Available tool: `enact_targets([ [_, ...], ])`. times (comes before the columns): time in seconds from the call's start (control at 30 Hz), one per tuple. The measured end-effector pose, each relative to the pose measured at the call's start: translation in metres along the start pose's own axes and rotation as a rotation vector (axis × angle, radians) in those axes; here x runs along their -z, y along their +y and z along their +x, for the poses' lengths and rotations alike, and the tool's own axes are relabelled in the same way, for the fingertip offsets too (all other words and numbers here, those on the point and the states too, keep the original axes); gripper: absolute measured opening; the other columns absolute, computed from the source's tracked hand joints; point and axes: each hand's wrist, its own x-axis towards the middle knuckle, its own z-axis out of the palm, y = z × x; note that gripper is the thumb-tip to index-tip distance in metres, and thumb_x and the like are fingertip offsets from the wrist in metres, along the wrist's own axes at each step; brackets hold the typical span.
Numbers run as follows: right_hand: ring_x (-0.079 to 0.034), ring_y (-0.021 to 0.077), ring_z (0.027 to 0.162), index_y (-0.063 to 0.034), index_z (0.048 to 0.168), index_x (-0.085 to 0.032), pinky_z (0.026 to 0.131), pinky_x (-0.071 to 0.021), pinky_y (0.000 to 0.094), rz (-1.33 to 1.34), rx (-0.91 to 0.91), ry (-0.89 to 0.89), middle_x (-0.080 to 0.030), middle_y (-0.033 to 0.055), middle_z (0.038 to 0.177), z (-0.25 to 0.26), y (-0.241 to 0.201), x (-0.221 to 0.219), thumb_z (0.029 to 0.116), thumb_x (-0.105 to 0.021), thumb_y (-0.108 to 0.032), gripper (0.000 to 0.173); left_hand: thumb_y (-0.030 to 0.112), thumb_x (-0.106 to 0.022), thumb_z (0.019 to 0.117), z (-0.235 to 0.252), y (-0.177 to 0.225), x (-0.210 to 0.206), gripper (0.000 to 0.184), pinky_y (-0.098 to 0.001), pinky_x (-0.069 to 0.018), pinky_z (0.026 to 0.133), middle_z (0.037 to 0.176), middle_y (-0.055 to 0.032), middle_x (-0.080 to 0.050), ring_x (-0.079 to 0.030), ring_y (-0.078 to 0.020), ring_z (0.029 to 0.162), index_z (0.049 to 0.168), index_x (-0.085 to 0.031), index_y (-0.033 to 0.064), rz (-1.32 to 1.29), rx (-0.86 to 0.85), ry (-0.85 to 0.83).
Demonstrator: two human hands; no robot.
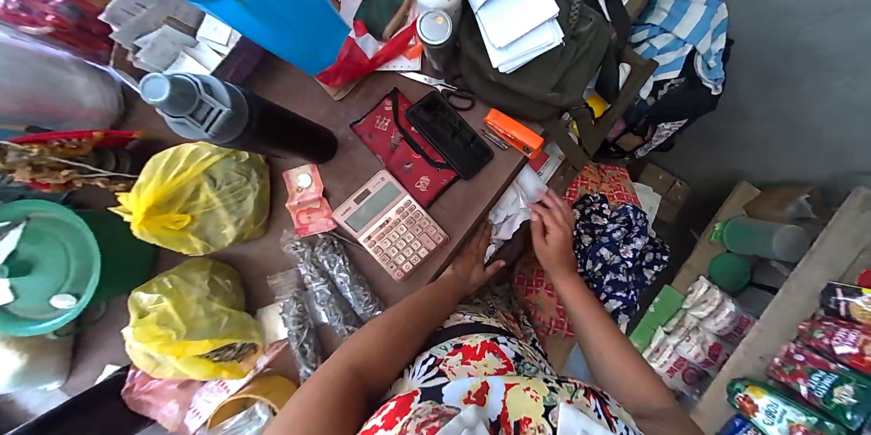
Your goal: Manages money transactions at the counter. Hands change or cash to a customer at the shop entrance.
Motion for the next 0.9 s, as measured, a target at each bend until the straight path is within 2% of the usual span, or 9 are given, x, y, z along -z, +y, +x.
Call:
enact_targets([
  [0.07,-0.036,0.0378,0.148,0.0172,0.141,-0.046,0.124,-0.0291,0.0444,0.302,-0.356,0.146,-0.039,0.0327,0.155,-0.021,0.004,-0.004,0.1076,-0.032,-0.022,0.053,0.050,-0.037,0.1086,0.000,-0.001,-0.002,0.084,-0.0420,-0.0149,0.128,0.171,-0.0240,-0.002,-0.011,-0.0306,0.159,0.162,-0.002,-0.0059,-0.084,-0.028,0.019],
  [0.13,-0.039,0.0221,0.147,0.0042,0.160,-0.021,0.119,-0.0369,0.0336,0.796,-0.736,0.252,-0.031,0.0209,0.163,-0.024,-0.001,-0.024,0.1121,-0.018,-0.032,0.060,0.050,-0.042,0.1066,-0.006,-0.003,-0.005,0.088,-0.0443,-0.0178,0.127,0.169,-0.0267,-0.007,-0.016,-0.0340,0.158,0.161,-0.006,-0.0082,-0.134,-0.076,0.078],
  [0.27,-0.059,0.0212,0.125,-0.0123,0.152,-0.038,0.102,-0.0520,0.0462,1.259,-1.029,0.276,-0.058,0.0115,0.139,-0.003,-0.027,-0.051,0.1106,-0.010,-0.051,0.064,0.058,-0.052,0.0999,-0.030,0.000,-0.004,0.098,-0.0550,-0.0284,0.121,0.171,-0.0238,-0.002,-0.017,-0.0430,0.156,0.163,-0.009,-0.0031,-0.010,-0.155,0.064],
  [0.37,-0.059,0.0216,0.128,-0.0175,0.151,-0.040,0.104,-0.0510,0.0502,1.355,-1.015,0.256,-0.059,0.0075,0.141,0.007,-0.032,-0.053,0.1076,-0.009,-0.059,0.068,0.035,-0.061,0.1016,-0.043,0.008,0.014,0.087,-0.0548,-0.0352,0.117,0.172,-0.0183,0.003,-0.017,-0.0448,0.155,0.165,-0.010,0.0030,0.075,-0.157,-0.073],
  [0.47,-0.058,0.0186,0.126,-0.0188,0.150,-0.041,0.102,-0.0519,0.0472,1.282,-1.033,0.240,-0.059,0.0056,0.139,0.012,-0.051,-0.051,0.1071,-0.010,-0.060,0.067,-0.004,-0.059,0.0965,-0.061,0.019,0.033,0.062,-0.0556,-0.0483,0.106,0.167,-0.0199,-0.027,-0.043,-0.0482,0.142,0.155,-0.038,-0.0008,0.197,-0.358,0.077],
  [0.57,-0.058,0.0209,0.127,-0.0185,0.149,-0.043,0.102,-0.0512,0.0504,1.208,-1.100,0.273,-0.059,0.0068,0.138,0.016,-0.069,-0.055,0.1071,-0.015,-0.060,0.066,0.004,-0.054,0.1000,-0.084,0.015,0.055,0.030,-0.0421,-0.0603,0.083,0.128,-0.0212,-0.068,-0.073,-0.0343,0.103,0.127,-0.066,-0.0027,0.378,-0.687,0.362],
  [0.63,-0.062,0.0210,0.121,-0.0192,0.144,-0.047,0.098,-0.0536,0.0516,1.273,-1.088,0.269,-0.063,0.0059,0.132,0.020,-0.062,-0.069,0.1062,-0.017,-0.062,0.065,0.006,-0.050,0.1016,-0.099,-0.001,0.073,0.023,-0.0363,-0.0570,0.072,0.108,-0.0129,-0.073,-0.072,-0.0248,0.087,0.110,-0.071,0.0030,0.392,-0.716,0.479],
  [0.77,-0.061,0.0214,0.123,-0.0204,0.145,-0.046,0.098,-0.0530,0.0529,1.275,-1.080,0.231,-0.062,0.0058,0.134,0.036,-0.074,-0.085,0.1041,-0.016,-0.067,0.070,0.013,-0.060,0.0965,-0.138,-0.045,0.106,0.016,-0.0464,-0.0574,0.088,0.104,-0.0114,-0.075,-0.072,-0.0288,0.100,0.103,-0.072,0.0063,0.072,-0.181,0.833],
  [0.9,-0.051,0.0266,0.136,-0.0189,0.155,-0.036,0.106,-0.0461,0.0569,1.163,-1.178,0.224,-0.050,0.0101,0.150,0.049,-0.095,-0.098,0.1039,-0.014,-0.068,0.074,0.008,-0.061,0.0946,-0.162,-0.117,0.146,0.030,-0.0588,-0.0470,0.102,0.123,-0.0243,-0.065,-0.060,-0.0414,0.120,0.121,-0.067,-0.0041,-0.187,0.416,1.010],
])
